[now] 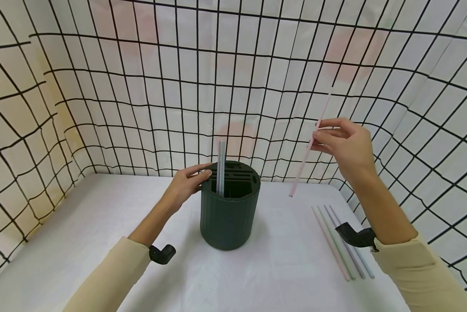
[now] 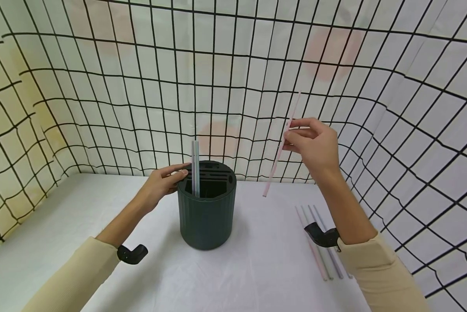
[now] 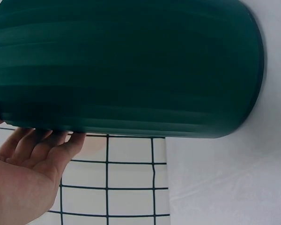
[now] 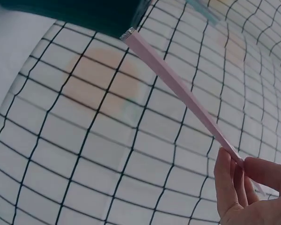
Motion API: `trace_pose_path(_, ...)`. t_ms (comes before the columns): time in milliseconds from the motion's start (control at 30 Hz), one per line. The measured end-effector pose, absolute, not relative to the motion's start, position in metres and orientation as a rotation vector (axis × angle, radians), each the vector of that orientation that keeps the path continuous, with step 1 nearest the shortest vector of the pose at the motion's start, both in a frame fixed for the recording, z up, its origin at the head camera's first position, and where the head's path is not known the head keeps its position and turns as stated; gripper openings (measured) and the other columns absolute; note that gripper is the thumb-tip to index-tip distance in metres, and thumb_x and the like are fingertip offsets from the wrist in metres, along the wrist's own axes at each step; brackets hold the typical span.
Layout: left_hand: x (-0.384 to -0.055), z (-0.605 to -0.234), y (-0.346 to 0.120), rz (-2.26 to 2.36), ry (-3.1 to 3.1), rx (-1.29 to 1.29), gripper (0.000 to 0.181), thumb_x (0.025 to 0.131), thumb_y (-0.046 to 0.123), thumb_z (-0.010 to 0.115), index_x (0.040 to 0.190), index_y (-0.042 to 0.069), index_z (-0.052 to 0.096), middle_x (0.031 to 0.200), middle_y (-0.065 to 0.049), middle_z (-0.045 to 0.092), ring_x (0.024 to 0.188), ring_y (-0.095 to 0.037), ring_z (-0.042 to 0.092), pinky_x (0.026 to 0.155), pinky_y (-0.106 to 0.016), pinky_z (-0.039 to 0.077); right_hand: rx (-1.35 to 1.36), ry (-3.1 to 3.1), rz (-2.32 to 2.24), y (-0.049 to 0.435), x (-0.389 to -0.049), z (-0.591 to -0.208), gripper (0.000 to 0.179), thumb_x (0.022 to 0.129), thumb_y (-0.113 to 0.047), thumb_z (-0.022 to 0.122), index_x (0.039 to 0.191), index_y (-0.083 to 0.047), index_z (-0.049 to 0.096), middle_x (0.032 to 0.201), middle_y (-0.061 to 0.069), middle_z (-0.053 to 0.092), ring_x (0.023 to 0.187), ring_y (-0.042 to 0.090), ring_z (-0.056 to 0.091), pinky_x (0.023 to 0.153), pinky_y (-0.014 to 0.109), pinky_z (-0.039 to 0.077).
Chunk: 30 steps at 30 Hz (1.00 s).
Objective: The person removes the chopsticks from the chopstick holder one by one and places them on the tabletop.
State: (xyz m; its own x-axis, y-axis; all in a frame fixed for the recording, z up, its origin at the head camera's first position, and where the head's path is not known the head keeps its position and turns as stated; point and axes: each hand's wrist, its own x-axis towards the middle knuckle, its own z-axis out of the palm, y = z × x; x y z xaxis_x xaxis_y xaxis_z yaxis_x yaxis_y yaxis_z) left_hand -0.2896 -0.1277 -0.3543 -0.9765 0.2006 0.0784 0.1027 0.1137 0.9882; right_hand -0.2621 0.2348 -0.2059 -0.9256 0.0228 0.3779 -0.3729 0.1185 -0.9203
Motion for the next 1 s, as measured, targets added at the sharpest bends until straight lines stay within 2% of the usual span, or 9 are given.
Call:
trace_pose_path(133,-0.29,-0.354,-0.127,2.021,2.284,0.317,0.047,0.101,0.036,0.065,0.144,0.02,0.059,0.142,-0.009,0.061,0.128,-0.023,0.062,0.11,-0.04,0.05,0.283,-2.185,1.83,0.256,-0.265,-0.22,0.032,0.091,-0.01,0.077,0.118,0.001,0.063,0.091,-0.002,0.077,0.08,0.016,0.075,0.078,0.029,0.064)
trace_pose_path(367,-0.289,-0.355,-0.127,2.024,2.283,0.311,0.047,0.101,0.036,0.065,0.144,0.02,0.059,0.141,-0.01,0.062,0.127,-0.023,0.063,0.109,-0.04,0.05,0.119,-2.449,1.636,0.292,-0.272,-0.25,0.035,0.097,-0.021,0.071,0.126,-0.004,0.06,0.089,-0.015,0.075,0.08,0.009,0.074,0.078,0.02,0.062)
trace_pose_path(567,-0.288,-0.354,-0.127,2.027,2.288,0.314,0.046,0.101,0.035,0.064,0.144,0.019,0.059,0.142,-0.01,0.061,0.127,-0.024,0.063,0.11,-0.041,0.05,0.026,-2.572,1.54,0.315,-0.279,-0.284,0.043,0.099,-0.027,0.069,0.131,0.0,0.058,0.087,-0.019,0.074,0.081,0.008,0.074,0.077,0.017,0.061)
trace_pose_path(800,-0.289,-0.355,-0.128,2.023,2.294,0.316,0.047,0.101,0.037,0.064,0.145,0.02,0.059,0.142,-0.009,0.062,0.128,-0.024,0.062,0.11,-0.042,0.049,0.008,-2.672,1.45,0.328,-0.282,-0.319,0.047,0.099,-0.031,0.067,0.132,0.002,0.06,0.087,-0.017,0.074,0.083,0.008,0.076,0.077,0.013,0.058)
trace_pose_path(1000,-0.29,-0.355,-0.128,2.017,2.295,0.318,0.047,0.101,0.038,0.065,0.144,0.021,0.059,0.142,-0.009,0.062,0.128,-0.023,0.063,0.11,-0.041,0.05,0.026,-2.718,1.505,0.338,-0.285,-0.352,0.044,0.1,-0.019,0.067,0.13,0.011,0.059,0.091,-0.005,0.075,0.08,0.012,0.075,0.075,0.024,0.063)
